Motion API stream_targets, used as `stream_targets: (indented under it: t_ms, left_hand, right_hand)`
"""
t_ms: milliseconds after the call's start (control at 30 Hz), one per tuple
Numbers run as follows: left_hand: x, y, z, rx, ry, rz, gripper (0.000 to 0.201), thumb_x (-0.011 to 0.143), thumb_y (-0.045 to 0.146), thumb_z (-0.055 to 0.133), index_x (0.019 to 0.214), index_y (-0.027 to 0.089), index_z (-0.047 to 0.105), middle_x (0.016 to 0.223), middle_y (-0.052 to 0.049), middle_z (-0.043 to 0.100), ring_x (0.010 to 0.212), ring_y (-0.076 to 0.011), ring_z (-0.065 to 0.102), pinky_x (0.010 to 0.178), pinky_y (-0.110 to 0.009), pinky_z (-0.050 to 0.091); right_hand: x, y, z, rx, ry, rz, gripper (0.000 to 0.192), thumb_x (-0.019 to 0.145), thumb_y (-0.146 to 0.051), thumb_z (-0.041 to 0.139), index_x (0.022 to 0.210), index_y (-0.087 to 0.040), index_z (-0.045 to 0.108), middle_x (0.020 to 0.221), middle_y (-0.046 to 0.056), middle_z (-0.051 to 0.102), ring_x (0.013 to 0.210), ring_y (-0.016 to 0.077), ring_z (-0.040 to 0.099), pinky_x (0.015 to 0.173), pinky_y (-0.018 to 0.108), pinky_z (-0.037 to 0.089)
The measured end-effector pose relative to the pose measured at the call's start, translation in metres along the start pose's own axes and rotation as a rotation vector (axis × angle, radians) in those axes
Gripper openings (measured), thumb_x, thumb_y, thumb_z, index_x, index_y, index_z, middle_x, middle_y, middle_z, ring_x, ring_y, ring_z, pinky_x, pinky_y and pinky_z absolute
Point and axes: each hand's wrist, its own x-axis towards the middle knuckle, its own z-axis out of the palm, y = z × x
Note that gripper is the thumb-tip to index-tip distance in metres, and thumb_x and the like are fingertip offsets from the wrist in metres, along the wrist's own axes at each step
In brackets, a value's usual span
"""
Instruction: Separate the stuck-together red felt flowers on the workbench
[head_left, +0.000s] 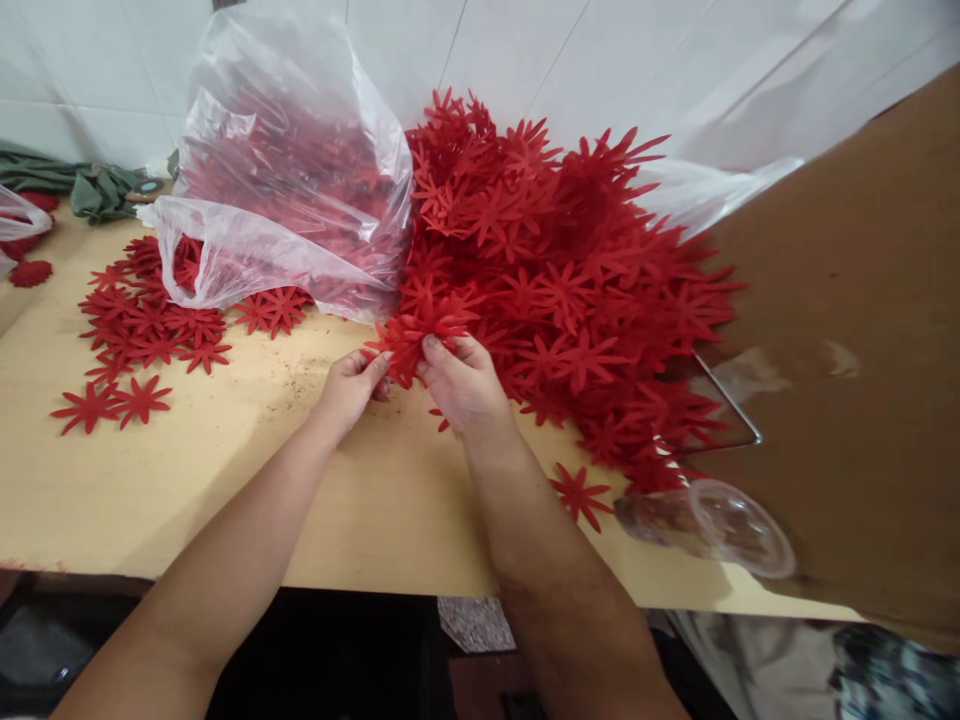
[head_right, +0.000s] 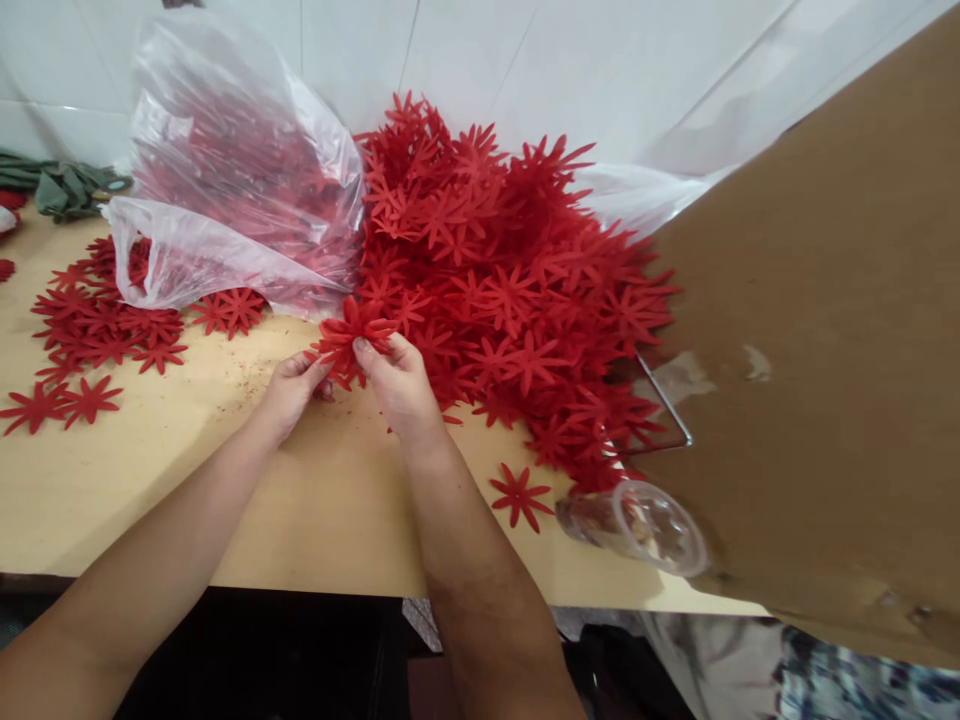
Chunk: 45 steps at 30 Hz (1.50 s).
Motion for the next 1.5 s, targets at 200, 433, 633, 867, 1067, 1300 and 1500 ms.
stream_targets:
  t_ms: [200, 433, 633, 867, 1067, 1300, 1500]
  left_hand:
    - [0.002, -0.004, -0.001, 0.020, 0.014, 0.030, 0.008, 0.072, 0.016, 0.055, 0.065, 0.015, 0.051, 0.049, 0.006, 0.049, 0.043, -0.0041, 0.041, 0.047, -0.019, 0.034]
    - [0.005, -0.006, -0.007, 0.156, -0.075, 0.150, 0.015, 0.075, 0.023, 0.052, 0.062, 0.015, 0.050, 0.053, 0.005, 0.045, 0.047, -0.0039, 0.040, 0.049, -0.018, 0.033]
    - [0.006, -0.006, -0.008, 0.248, -0.003, 0.121, 0.014, 0.075, 0.025, 0.053, 0.064, 0.015, 0.050, 0.054, 0.004, 0.047, 0.048, -0.0050, 0.042, 0.049, -0.019, 0.035]
    - [0.009, -0.014, -0.008, 0.359, -0.017, 0.168, 0.009, 0.069, 0.019, 0.058, 0.077, 0.014, 0.057, 0.064, 0.002, 0.056, 0.056, -0.0061, 0.047, 0.057, -0.020, 0.038]
    - [0.007, -0.012, -0.008, 0.388, -0.062, 0.115, 0.011, 0.072, 0.024, 0.055, 0.073, 0.014, 0.061, 0.066, -0.001, 0.059, 0.062, -0.0082, 0.051, 0.064, -0.023, 0.040]
    - [0.008, -0.016, -0.008, 0.233, -0.060, 0.116, 0.015, 0.065, 0.019, 0.064, 0.073, 0.016, 0.053, 0.053, 0.005, 0.052, 0.048, -0.0065, 0.047, 0.054, -0.021, 0.037]
    - [0.006, -0.006, -0.008, 0.086, -0.019, 0.077, 0.013, 0.075, 0.028, 0.055, 0.078, 0.015, 0.057, 0.058, 0.001, 0.058, 0.053, -0.0082, 0.052, 0.056, -0.021, 0.040]
  right_hand:
    - [0.002, 0.007, -0.004, -0.100, -0.011, 0.102, 0.030, 0.056, -0.040, 0.074, 0.074, -0.020, 0.062, 0.067, -0.003, 0.064, 0.061, 0.0104, 0.059, 0.067, 0.029, 0.051]
    - [0.008, 0.005, -0.014, -0.026, 0.192, 0.054, 0.030, 0.054, -0.038, 0.074, 0.070, -0.020, 0.058, 0.071, -0.004, 0.064, 0.065, 0.0109, 0.059, 0.068, 0.030, 0.052]
    - [0.008, -0.003, -0.017, 0.056, 0.198, -0.040, 0.022, 0.060, -0.031, 0.071, 0.073, -0.022, 0.055, 0.073, -0.006, 0.062, 0.068, 0.0082, 0.059, 0.067, 0.026, 0.051]
    - [0.007, -0.016, -0.024, 0.151, 0.173, -0.033, 0.022, 0.061, -0.027, 0.072, 0.073, -0.024, 0.054, 0.070, -0.008, 0.061, 0.061, 0.0058, 0.057, 0.062, 0.023, 0.051]
    - [0.004, -0.005, -0.011, -0.055, 0.074, -0.002, 0.030, 0.055, -0.039, 0.075, 0.075, -0.022, 0.060, 0.072, -0.004, 0.064, 0.063, 0.0092, 0.058, 0.064, 0.025, 0.052]
    - [0.000, -0.008, -0.004, -0.273, 0.059, 0.003, 0.034, 0.061, -0.053, 0.065, 0.066, -0.019, 0.061, 0.060, -0.002, 0.061, 0.059, 0.0114, 0.056, 0.062, 0.027, 0.051]
    - [0.000, -0.006, -0.005, -0.352, 0.036, -0.044, 0.033, 0.066, -0.052, 0.062, 0.064, -0.018, 0.060, 0.058, -0.002, 0.060, 0.057, 0.0100, 0.055, 0.060, 0.025, 0.048]
